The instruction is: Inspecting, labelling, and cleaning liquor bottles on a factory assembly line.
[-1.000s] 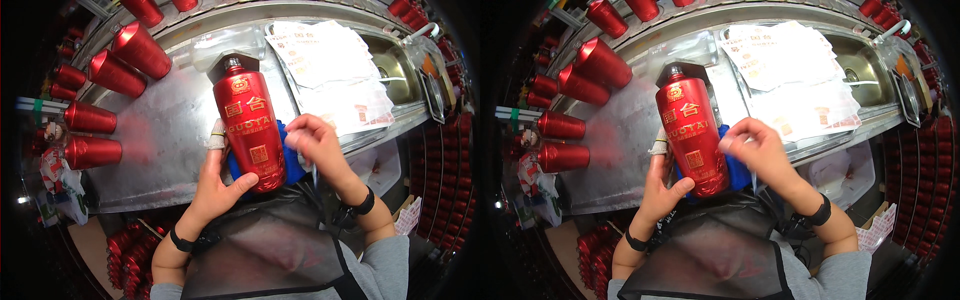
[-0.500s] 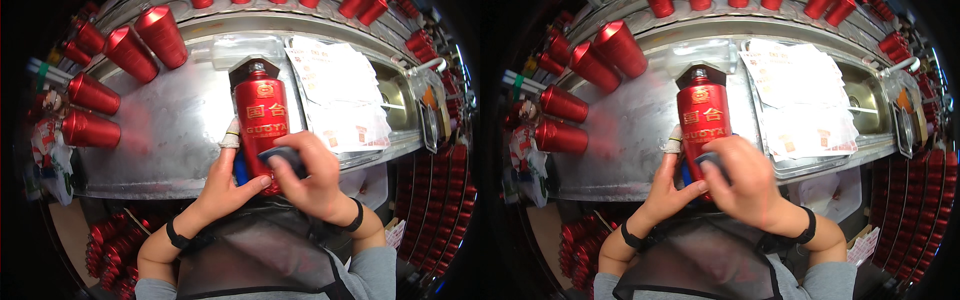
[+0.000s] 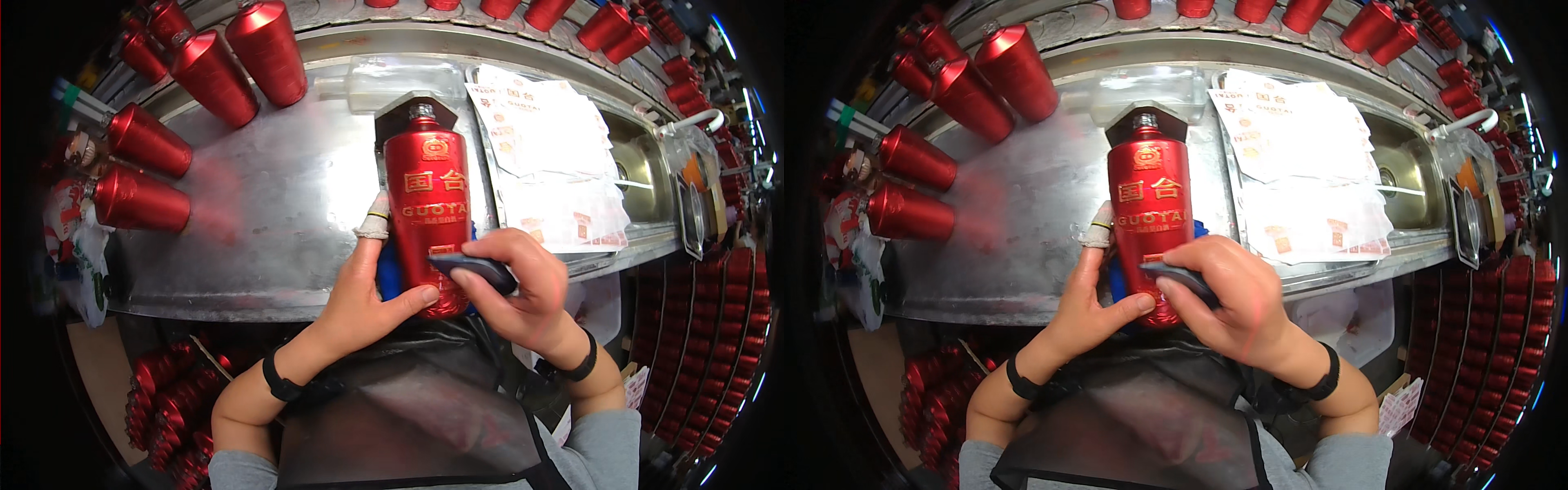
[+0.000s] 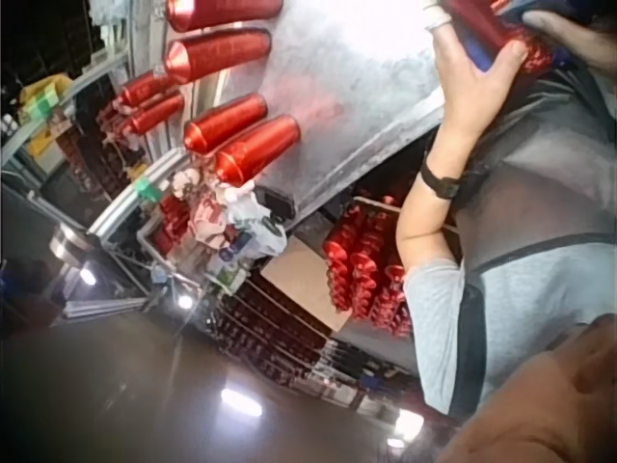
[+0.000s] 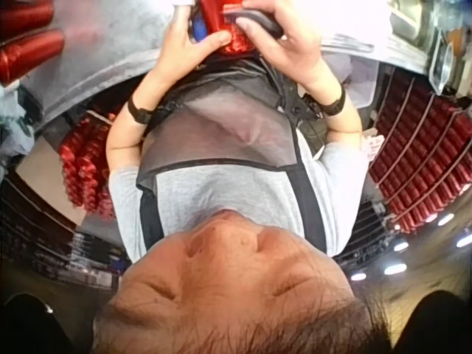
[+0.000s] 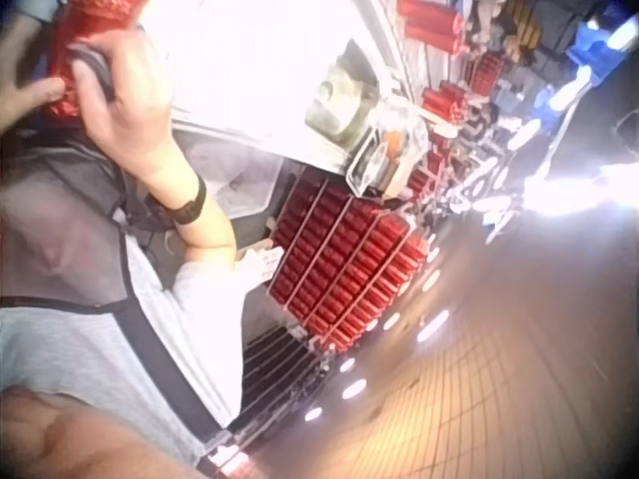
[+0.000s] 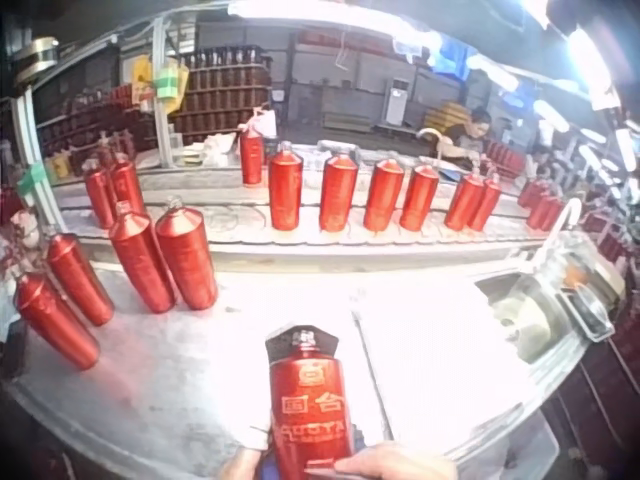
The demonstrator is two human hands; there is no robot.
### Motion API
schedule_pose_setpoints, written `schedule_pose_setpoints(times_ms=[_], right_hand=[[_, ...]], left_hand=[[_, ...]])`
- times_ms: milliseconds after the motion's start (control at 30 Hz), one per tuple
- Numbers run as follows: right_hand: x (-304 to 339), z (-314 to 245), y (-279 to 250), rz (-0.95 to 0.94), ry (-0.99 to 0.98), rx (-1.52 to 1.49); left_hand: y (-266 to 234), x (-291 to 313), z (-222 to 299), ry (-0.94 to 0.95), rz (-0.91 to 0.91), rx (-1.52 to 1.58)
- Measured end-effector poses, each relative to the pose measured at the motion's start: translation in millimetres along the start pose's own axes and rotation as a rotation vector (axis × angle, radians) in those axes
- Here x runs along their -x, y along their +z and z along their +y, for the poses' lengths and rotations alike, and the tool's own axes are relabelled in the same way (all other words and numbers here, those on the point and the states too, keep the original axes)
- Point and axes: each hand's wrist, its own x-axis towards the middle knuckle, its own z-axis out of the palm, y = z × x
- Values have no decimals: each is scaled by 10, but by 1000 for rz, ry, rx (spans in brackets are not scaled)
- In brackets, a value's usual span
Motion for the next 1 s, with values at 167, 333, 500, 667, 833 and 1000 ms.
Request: schedule_pose_setpoints(times_ms=[167, 333, 500, 667, 833, 1000], right_hand=[[56, 111, -75, 2, -156, 13], [340, 109, -191, -248, -342, -54], [471, 154, -217, -151, -28, -242], [669, 260, -198, -92, 155, -339], [529, 207, -21, 71, 341, -440], [513, 155, 32, 61, 516, -546]], left_hand=[[-45, 78, -1, 86, 34, -141], [-93, 26, 150, 265, -52, -650], [-43, 26, 283, 356, -42, -855], [11, 129, 272, 370, -130, -967], [5, 312, 143, 293, -6, -984], [1, 509, 25, 173, 94, -939]])
